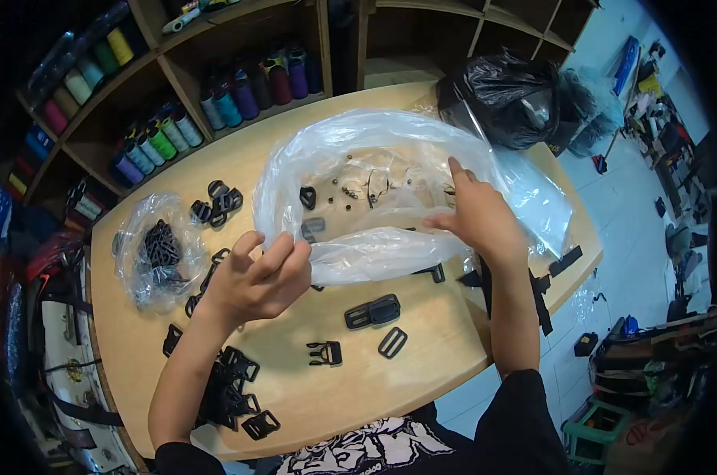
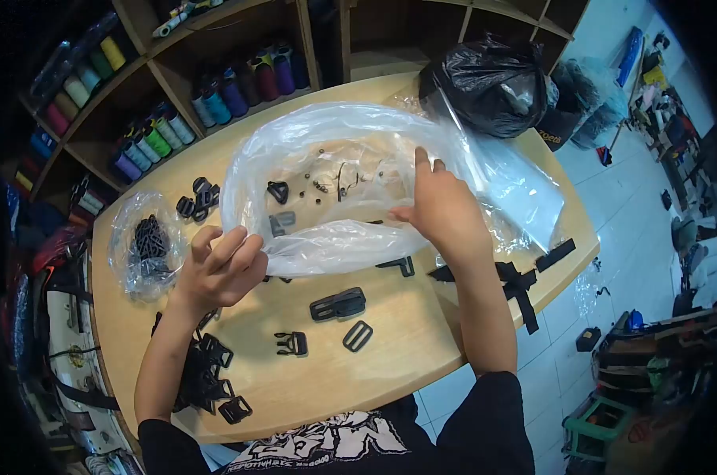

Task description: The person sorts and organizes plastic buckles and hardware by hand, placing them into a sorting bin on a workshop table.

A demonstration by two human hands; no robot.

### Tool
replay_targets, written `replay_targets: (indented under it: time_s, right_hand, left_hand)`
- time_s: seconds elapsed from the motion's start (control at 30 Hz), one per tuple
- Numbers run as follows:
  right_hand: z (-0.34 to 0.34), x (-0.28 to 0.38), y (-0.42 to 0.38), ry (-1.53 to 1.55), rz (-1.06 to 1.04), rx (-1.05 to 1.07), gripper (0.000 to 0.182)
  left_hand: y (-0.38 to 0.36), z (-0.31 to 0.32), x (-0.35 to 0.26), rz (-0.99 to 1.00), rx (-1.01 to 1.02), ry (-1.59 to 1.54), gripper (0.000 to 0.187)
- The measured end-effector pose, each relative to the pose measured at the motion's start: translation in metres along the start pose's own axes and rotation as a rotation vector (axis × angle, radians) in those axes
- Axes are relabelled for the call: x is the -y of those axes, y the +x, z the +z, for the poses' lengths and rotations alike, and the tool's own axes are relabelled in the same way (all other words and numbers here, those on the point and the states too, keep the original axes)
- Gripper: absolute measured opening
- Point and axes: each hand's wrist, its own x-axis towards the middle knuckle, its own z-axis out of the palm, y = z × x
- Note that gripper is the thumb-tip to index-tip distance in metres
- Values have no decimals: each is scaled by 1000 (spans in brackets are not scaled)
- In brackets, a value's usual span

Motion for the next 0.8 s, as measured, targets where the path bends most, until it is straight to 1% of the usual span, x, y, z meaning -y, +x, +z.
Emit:
replay_targets:
  time_s: [0.03,0.1,0.13,0.17,0.23,0.3,0.33,0.4,0.47,0.5,0.57,0.6,0.67,0.7,0.77,0.8]
  right_hand:
    - [-2,-3,2,2,-5,3,54]
    - [-14,-10,10,166,58,46,45]
    - [-16,-12,16,259,18,-71,35]
    - [-18,-10,18,253,13,-74,35]
    - [-20,4,22,561,-131,56,29]
    - [2,26,29,723,-356,124,23]
    - [12,39,32,717,-397,171,23]
    - [39,61,49,551,-566,166,23]
    - [69,83,68,476,-587,188,24]
    - [73,94,77,481,-587,183,24]
    - [76,111,94,233,-613,492,27]
    - [79,113,97,234,-617,485,27]
    - [84,117,100,145,-647,457,36]
    - [84,119,102,141,-648,451,36]
    - [85,124,103,101,-565,472,40]
    - [73,130,101,97,-557,466,40]
  left_hand:
    - [-1,-1,-1,-4,4,2,5]
    - [-1,-1,-1,-7,8,7,5]
    - [-2,-1,-2,-11,2,9,5]
    - [-3,0,-5,3,-19,0,4]
    - [-6,-1,-8,13,-39,6,4]
    - [-10,-2,-9,31,-39,-27,4]
    - [-11,-2,-9,28,-49,-21,4]
    - [-13,-6,-9,12,-45,2,4]
    - [-12,-8,-9,-1,-49,34,4]
    - [-13,-8,-10,-9,-48,40,4]
    - [-15,-7,-11,-13,-46,55,5]
    - [-16,-7,-12,-20,-35,55,5]
    - [-15,-7,-12,-29,-28,62,6]
    - [-14,-8,-11,-41,-14,74,7]
    - [-12,-7,-12,-48,-10,82,8]
    - [-12,-7,-12,-53,-15,85,7]
